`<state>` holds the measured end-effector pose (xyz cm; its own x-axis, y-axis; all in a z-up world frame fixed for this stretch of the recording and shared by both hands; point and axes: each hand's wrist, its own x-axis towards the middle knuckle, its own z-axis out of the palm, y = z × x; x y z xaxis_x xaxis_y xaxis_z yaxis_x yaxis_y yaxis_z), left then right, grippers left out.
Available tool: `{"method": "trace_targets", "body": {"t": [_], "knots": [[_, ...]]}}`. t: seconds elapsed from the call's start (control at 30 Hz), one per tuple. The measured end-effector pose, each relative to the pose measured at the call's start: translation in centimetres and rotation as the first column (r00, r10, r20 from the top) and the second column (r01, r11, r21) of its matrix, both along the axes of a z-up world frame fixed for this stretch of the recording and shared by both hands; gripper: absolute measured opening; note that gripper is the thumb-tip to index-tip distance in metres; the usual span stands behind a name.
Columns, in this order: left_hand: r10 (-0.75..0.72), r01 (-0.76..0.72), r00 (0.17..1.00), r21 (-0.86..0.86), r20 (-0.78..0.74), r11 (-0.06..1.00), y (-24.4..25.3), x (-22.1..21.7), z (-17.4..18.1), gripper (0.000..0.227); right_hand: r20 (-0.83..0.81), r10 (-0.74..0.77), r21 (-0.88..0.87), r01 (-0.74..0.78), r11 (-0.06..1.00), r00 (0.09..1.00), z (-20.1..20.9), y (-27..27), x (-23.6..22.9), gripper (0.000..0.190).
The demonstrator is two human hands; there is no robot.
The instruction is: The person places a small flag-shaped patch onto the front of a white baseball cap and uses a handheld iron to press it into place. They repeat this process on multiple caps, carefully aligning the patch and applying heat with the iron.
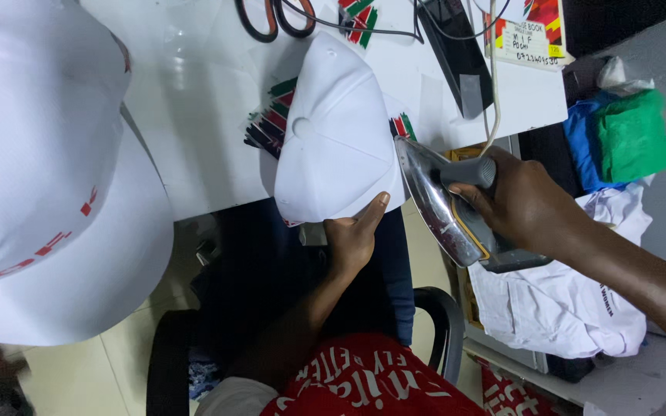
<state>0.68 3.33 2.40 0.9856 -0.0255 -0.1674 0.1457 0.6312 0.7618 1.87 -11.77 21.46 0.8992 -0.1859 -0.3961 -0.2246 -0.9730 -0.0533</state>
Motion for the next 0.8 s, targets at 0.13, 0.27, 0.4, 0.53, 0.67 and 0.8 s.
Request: {"method": "trace_targets", "body": {"t": [0.13,0.27,0.4,0.53,0.67,0.8], "knots": [[-0.004,0.003,1.000,0.013,0.015,1.000,0.0,0.2,0.0,0.035,-0.007,0.005,-0.002,-0.005,1.000,1.000,0.2,0.7,0.9,0.047],[-0.039,0.039,0.998,0.002,-0.045,0.999,-0.2,0.1,-0.2,0.035,-0.043,-0.063,-0.062,0.060,0.996,0.997,0.4,1.2,1.8,0.045],[-0.058,0.039,0.992,-0.163,-0.114,0.986,-0.4,0.0,-0.2,0.040,-0.060,-0.062,-0.027,0.060,0.998,0.996,0.7,1.6,2.8,0.045],[-0.041,0.037,0.997,-0.067,-0.065,0.997,-0.7,0.0,-0.7,0.039,-0.072,-0.090,0.038,0.093,0.995,0.993,0.8,1.8,3.4,0.045],[-0.027,0.025,0.998,-0.033,-0.061,0.999,-0.8,-0.1,-0.7,0.042,-0.035,0.041,-0.010,-0.041,0.999,0.999,0.5,0.9,3.2,0.047],[-0.054,0.060,0.996,-0.080,0.070,0.995,-1.6,-0.6,-3.7,0.047,-0.055,0.035,-0.038,-0.037,0.999,0.998,1.3,1.9,4.5,0.046]]}}
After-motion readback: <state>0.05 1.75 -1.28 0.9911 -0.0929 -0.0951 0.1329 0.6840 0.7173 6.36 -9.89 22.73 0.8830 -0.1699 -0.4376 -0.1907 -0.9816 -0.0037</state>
